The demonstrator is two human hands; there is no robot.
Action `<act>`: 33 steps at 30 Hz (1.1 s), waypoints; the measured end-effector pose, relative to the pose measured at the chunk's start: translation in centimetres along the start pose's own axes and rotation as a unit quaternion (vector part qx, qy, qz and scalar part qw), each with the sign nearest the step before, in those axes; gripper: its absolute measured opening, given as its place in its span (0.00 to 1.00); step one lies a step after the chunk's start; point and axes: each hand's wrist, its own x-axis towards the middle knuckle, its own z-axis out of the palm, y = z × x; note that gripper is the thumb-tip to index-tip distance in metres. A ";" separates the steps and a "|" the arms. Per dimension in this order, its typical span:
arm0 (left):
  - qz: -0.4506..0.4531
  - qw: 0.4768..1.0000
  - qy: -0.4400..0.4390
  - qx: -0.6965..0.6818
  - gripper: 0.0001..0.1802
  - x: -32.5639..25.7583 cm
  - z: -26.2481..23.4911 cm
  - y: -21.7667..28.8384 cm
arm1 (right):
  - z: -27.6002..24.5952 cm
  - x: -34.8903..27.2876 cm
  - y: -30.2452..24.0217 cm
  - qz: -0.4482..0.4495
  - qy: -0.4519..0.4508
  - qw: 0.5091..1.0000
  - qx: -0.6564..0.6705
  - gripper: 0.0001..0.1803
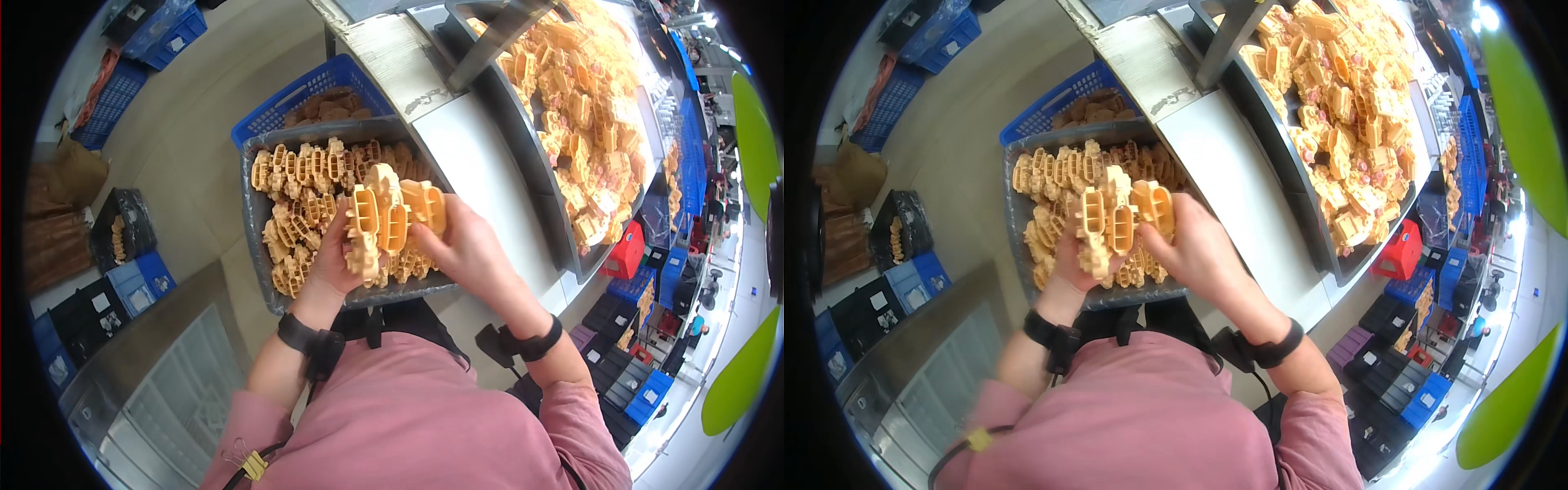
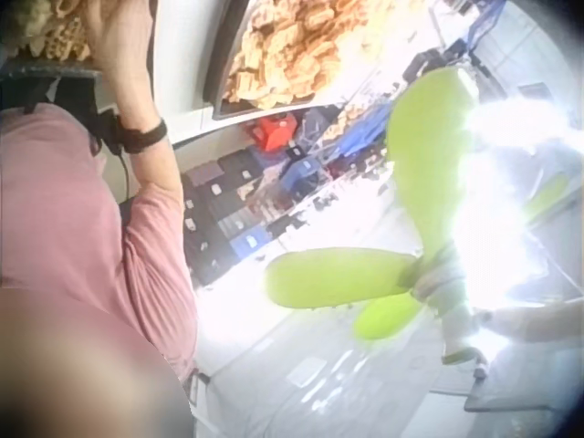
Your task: Sorting and packing waffle-like food items from trays into crates lined with plastic.
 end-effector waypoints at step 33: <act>-0.025 0.997 -0.022 0.068 0.37 -2.7 0.6 0.8 | -9.0 -0.3 2.9 -0.229 -0.141 0.959 -0.088 0.26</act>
